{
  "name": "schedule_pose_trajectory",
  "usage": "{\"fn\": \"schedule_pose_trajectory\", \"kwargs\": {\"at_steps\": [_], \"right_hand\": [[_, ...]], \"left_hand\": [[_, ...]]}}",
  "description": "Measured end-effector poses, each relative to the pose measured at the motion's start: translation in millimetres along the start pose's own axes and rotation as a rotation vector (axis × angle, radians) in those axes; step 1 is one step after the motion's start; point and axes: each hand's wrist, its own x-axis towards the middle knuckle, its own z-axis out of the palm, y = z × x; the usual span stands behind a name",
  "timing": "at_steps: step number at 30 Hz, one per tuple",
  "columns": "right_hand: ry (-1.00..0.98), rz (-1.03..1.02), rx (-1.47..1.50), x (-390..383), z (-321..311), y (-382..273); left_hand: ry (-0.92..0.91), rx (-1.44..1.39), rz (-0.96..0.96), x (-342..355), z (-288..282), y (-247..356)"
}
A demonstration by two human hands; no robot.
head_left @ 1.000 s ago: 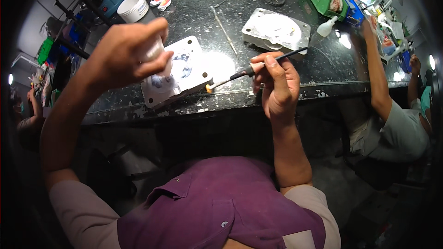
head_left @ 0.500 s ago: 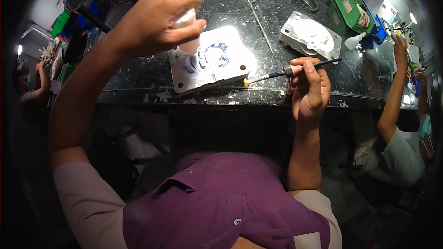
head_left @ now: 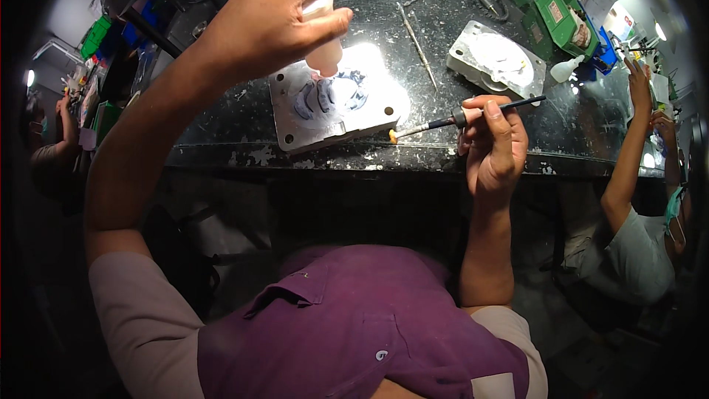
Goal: The person applies a liquid coating to a dental model within a metal mold frame using a small brush, dips the brush into a container of white substance, and then uses a compressed air tool to dry or distribute the coating across the dental model surface.
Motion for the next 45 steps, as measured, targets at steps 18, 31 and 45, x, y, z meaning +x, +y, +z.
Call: {"fn": "schedule_pose_trajectory", "kwargs": {"at_steps": [18,31,45], "right_hand": [[-0.060,-0.121,-0.210,33,30,-13],[-0.358,-0.126,-0.407,99,78,-10],[-0.697,-0.194,-0.586,104,98,-21]], "left_hand": [[-0.047,0.133,0.171,-8,11,15],[-0.063,0.106,0.211,-15,12,3],[0.204,-0.187,0.171,-32,-3,-26]]}}
